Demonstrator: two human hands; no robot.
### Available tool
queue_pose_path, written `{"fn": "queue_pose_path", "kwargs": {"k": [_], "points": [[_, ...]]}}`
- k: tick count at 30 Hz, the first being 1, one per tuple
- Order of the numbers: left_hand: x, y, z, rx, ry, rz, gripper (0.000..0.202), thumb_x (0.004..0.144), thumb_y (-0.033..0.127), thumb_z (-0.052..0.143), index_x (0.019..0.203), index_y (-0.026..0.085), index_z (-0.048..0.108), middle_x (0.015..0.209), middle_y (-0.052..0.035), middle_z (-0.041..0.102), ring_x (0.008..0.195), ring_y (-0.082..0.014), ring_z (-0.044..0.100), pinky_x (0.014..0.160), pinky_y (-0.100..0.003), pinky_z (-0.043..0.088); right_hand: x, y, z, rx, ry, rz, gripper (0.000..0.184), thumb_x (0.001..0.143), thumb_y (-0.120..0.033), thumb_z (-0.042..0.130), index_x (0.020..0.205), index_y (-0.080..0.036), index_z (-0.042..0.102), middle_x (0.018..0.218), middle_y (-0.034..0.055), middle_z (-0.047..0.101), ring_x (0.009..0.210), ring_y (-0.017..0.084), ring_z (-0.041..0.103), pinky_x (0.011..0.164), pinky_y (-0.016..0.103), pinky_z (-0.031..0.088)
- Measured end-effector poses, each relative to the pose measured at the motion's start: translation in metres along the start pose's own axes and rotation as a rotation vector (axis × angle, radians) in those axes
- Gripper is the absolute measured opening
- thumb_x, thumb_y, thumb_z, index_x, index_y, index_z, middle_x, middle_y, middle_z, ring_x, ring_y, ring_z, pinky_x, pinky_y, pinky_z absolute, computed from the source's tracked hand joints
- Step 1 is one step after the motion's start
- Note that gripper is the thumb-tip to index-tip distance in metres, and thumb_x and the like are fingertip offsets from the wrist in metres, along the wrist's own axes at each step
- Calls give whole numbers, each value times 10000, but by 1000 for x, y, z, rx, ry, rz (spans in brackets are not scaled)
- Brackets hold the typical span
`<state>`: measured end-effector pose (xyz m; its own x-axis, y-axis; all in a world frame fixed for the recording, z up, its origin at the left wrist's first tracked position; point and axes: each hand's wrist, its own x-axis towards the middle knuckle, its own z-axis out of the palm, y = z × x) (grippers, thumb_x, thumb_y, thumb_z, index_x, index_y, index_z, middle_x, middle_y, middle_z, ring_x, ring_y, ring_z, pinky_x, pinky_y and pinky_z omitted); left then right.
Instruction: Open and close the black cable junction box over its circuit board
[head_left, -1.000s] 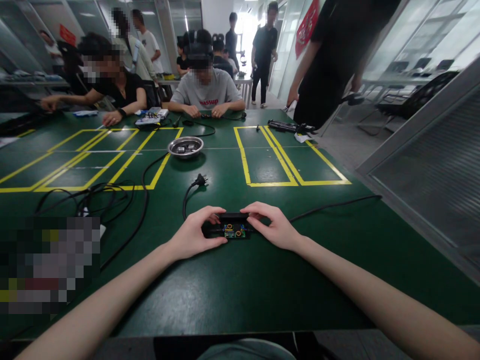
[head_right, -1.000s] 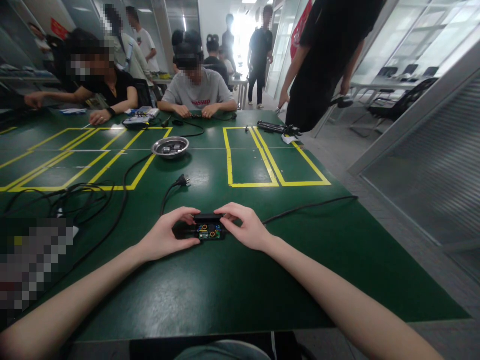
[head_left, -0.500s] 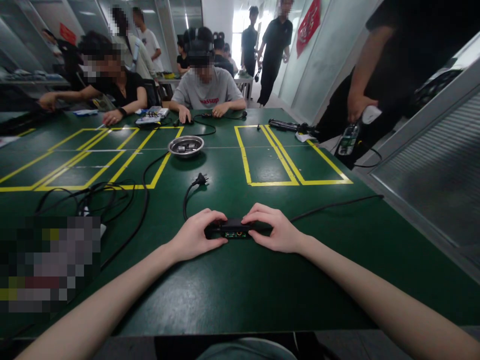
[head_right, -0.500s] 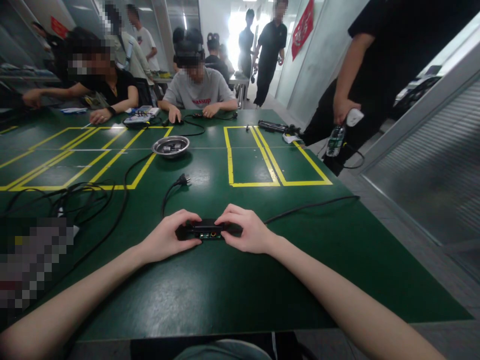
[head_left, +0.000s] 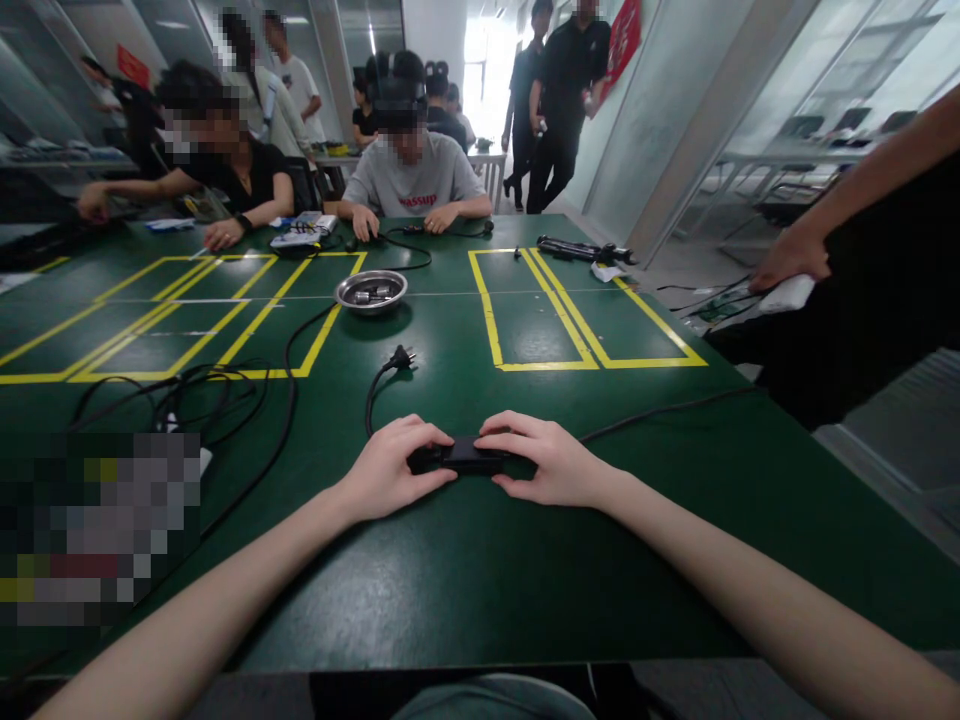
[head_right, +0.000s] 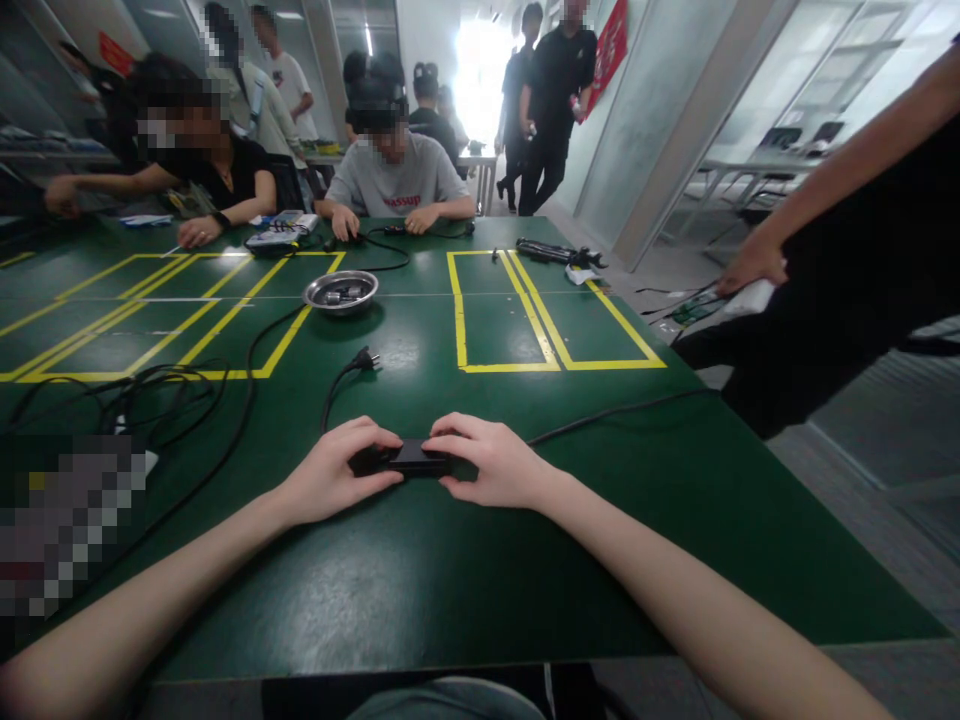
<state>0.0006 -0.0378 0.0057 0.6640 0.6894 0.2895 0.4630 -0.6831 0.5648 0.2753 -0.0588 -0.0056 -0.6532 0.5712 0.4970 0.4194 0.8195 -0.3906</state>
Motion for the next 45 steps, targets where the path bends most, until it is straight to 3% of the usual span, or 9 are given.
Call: {"fn": "queue_pose_path", "kwargs": {"k": [3,7,10,14,22,28,34,37,45], "points": [[1,3,0,31,0,15,205,917,334,699,1064,196,665,943,-42,709,884,-214,651,802,-347,525,2,-1,8,-27,17,48,464,813,-118,661,1270,-187,615,1198,132,681,1073,246,680,912,401,603],[2,6,5,84,-8,39,245,906,319,679,1107,190,624,989,-55,710,898,-224,647,808,-357,532,5,-3,15,-81,25,102,471,762,-71,646,1225,-153,628,1098,131,705,992,260,678,858,410,609],[3,7,11,191,-18,80,354,884,316,705,1195,178,607,1040,-78,713,928,-245,644,816,-374,528,7,-4,16,-103,8,83,431,807,-66,630,1228,-160,631,1069,123,705,969,252,670,841,399,602],[4,6,15,317,-27,114,258,930,239,639,1180,177,628,1003,-76,722,904,-237,644,798,-364,504,7,-3,15,-102,-8,65,397,864,-75,603,1248,-171,625,1083,118,714,970,242,665,848,389,590],[2,5,13,330,-7,150,235,970,302,616,1162,181,679,947,-65,748,832,-220,656,736,-357,459,6,-3,15,-139,-37,61,299,888,-147,630,1186,-151,652,1047,117,746,908,247,681,805,391,562],[3,8,12,309,-21,117,247,956,354,642,1123,181,698,915,-59,755,809,-215,666,729,-360,454,9,-7,13,-132,-13,22,255,984,-309,642,1192,-160,654,1058,105,765,918,232,699,818,363,560],[4,12,12,390,53,226,366,999,447,595,1187,144,676,1026,-103,756,899,-242,664,776,-378,490,8,-8,13,-221,-25,37,228,1003,-331,617,1137,-157,677,1026,109,778,887,234,722,776,359,555],[3,12,14,418,66,285,336,1052,412,520,1210,156,671,1031,-90,771,883,-224,659,773,-370,484,7,-8,15,-253,5,30,247,994,-359,619,1110,-152,688,993,118,777,894,244,729,785,366,570],[2,13,14,430,63,244,368,1033,431,548,1232,150,678,1063,-114,772,948,-251,658,835,-401,496,6,-10,13,-251,17,-6,244,1003,-359,621,1114,-156,701,1027,118,790,879,238,757,789,362,601]]}}
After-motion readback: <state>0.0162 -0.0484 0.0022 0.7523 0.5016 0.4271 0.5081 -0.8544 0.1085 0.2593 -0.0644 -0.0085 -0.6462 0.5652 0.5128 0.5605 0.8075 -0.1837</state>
